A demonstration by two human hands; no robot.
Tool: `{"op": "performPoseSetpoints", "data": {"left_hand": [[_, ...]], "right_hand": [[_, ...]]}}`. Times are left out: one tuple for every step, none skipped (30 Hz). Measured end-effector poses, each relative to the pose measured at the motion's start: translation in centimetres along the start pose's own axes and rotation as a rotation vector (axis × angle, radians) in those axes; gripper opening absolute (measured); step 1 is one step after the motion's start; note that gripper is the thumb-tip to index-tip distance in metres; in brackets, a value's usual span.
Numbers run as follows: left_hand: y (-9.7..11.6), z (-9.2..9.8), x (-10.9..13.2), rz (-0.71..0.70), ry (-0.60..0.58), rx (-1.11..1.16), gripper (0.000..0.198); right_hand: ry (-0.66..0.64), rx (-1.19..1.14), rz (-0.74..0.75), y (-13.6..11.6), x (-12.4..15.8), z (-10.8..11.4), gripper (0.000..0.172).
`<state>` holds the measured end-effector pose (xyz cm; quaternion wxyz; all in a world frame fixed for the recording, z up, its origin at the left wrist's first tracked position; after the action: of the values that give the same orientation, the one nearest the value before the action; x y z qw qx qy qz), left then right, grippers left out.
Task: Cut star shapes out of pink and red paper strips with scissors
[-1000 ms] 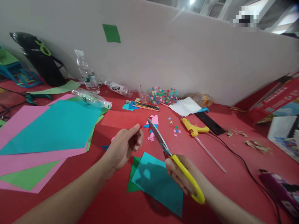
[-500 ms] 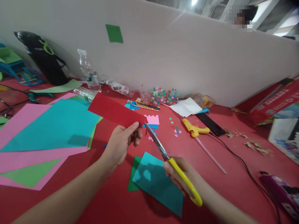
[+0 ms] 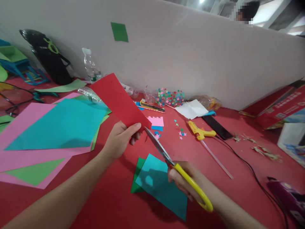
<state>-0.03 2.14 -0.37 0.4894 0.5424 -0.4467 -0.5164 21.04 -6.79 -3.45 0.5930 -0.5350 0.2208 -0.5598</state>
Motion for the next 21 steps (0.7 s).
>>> {"op": "performPoseSetpoints", "data": {"left_hand": [[-0.02,-0.04,0.02,0.003,0.001,0.011,0.033],[-0.08,-0.08,0.02,0.008,0.000,0.025,0.033],[-0.16,-0.11,0.00,0.014,-0.001,0.042,0.033],[-0.24,-0.13,-0.03,0.019,-0.003,0.057,0.033],[-0.32,-0.13,-0.06,0.024,-0.005,0.071,0.033],[-0.39,-0.12,-0.09,0.026,-0.007,0.080,0.033],[-0.43,-0.11,-0.11,0.027,-0.010,0.084,0.033],[-0.46,-0.10,-0.11,0.027,-0.015,0.083,0.033],[-0.46,-0.09,-0.10,0.026,-0.020,0.082,0.034],[-0.46,-0.09,-0.09,0.025,-0.024,0.080,0.034],[-0.46,-0.09,-0.07,0.025,-0.028,0.080,0.034],[-0.45,-0.08,-0.05,0.025,-0.031,0.081,0.034],[-0.46,-0.09,-0.03,0.027,-0.033,0.084,0.034],[-0.45,-0.09,-0.02,0.028,-0.035,0.088,0.034],[-0.45,-0.12,-0.02,0.030,-0.039,0.091,0.034],[-0.43,-0.14,-0.02,0.031,-0.042,0.094,0.034],[-0.41,-0.17,-0.01,0.031,-0.042,0.097,0.034],[-0.37,-0.19,-0.01,0.032,-0.042,0.101,0.034],[-0.33,-0.21,-0.01,0.033,-0.040,0.104,0.034],[-0.30,-0.22,-0.02,0.035,-0.038,0.107,0.033],[-0.26,-0.21,-0.03,0.036,-0.036,0.109,0.033]], "right_hand": [[-0.010,-0.018,-0.009,0.03,0.01,-0.06,0.055],[-0.014,-0.040,-0.021,0.07,0.02,-0.10,0.054],[-0.017,-0.061,-0.035,0.12,0.02,-0.14,0.053],[-0.019,-0.079,-0.050,0.19,0.01,-0.17,0.052],[-0.018,-0.092,-0.063,0.23,-0.01,-0.20,0.052],[-0.014,-0.100,-0.070,0.25,-0.03,-0.23,0.052],[-0.009,-0.105,-0.074,0.24,-0.05,-0.25,0.051],[-0.005,-0.108,-0.086,0.21,-0.06,-0.29,0.052],[0.003,-0.110,-0.104,0.18,-0.06,-0.32,0.052],[0.012,-0.110,-0.124,0.12,-0.04,-0.35,0.052],[0.021,-0.107,-0.141,0.04,-0.01,-0.37,0.051],[0.029,-0.104,-0.153,-0.06,0.03,-0.37,0.051],[0.034,-0.098,-0.160,-0.17,0.08,-0.36,0.051],[0.033,-0.092,-0.163,-0.26,0.10,-0.35,0.050],[0.029,-0.085,-0.164,-0.33,0.11,-0.33,0.048],[0.022,-0.077,-0.169,-0.34,0.10,-0.32,0.047],[0.012,-0.070,-0.178,-0.31,0.06,-0.32,0.046],[0.007,-0.065,-0.189,-0.25,0.01,-0.31,0.045],[0.008,-0.062,-0.200,-0.18,-0.05,-0.31,0.044],[0.017,-0.061,-0.207,-0.13,-0.12,-0.30,0.044],[0.028,-0.061,-0.213,-0.10,-0.17,-0.30,0.043]]}}
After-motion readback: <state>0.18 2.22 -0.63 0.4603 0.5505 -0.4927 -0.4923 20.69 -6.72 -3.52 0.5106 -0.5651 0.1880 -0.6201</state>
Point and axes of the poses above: each hand's wrist, its own x-axis away from the middle knuckle, its own z-axis out of the back of the hand, y = z × x, the point moved 3 cm from there along -x, towards the middle knuckle, and after that the axes turned 6 degrees about y, right-handed, at the moved point
